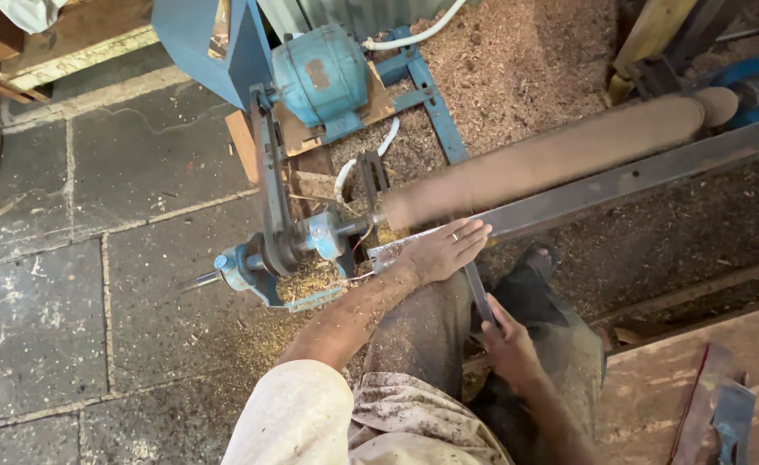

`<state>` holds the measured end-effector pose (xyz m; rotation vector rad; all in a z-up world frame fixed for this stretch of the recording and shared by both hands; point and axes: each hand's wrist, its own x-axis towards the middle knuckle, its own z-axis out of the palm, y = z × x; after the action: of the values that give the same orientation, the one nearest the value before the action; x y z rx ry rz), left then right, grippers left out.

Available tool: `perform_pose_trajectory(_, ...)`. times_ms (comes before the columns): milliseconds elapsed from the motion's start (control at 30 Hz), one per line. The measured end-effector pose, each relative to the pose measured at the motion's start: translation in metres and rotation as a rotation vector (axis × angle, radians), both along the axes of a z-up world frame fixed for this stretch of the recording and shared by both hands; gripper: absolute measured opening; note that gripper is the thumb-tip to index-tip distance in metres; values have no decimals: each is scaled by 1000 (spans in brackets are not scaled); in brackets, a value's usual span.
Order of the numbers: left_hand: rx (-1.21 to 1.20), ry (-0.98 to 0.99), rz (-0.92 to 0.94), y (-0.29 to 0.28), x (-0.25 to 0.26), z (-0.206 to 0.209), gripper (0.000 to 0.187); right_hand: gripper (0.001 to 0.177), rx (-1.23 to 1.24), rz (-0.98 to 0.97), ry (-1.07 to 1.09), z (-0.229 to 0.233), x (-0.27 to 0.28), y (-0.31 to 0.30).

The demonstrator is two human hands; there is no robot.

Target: The person shapes a cylindrical wooden piece mounted on a lathe using a chisel and sandpaper. They carve grooves into the wood and smooth the surface while the lathe rotates.

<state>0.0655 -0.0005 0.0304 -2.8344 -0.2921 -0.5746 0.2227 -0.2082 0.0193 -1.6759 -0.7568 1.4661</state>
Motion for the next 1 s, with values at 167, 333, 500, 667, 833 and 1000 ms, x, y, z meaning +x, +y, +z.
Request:
perform_pose_trajectory(167,69,41,41,-1,-2,1,47,59,-57,140,-10,10,37,18)
perform_pose_trajectory(333,81,51,68,0,-4,8,46,58,-143,212,-125,9,51,23)
perform_pose_trajectory(500,23,37,43,-3,-2,6,48,56,22,9,26,-5,15,3)
perform_pose_trajectory(667,-15,38,33,2,-1,3,49,56,-43,-141,56,9,-24,5)
perform_pose_trajectory(833,-31,52,-46,-2,1,-4,52,56,-156,-238,119,27,-50,-7)
perform_pose_trajectory(1000,47,80,-137,4,10,-8,51,59,-65,-277,143,21,-44,-5)
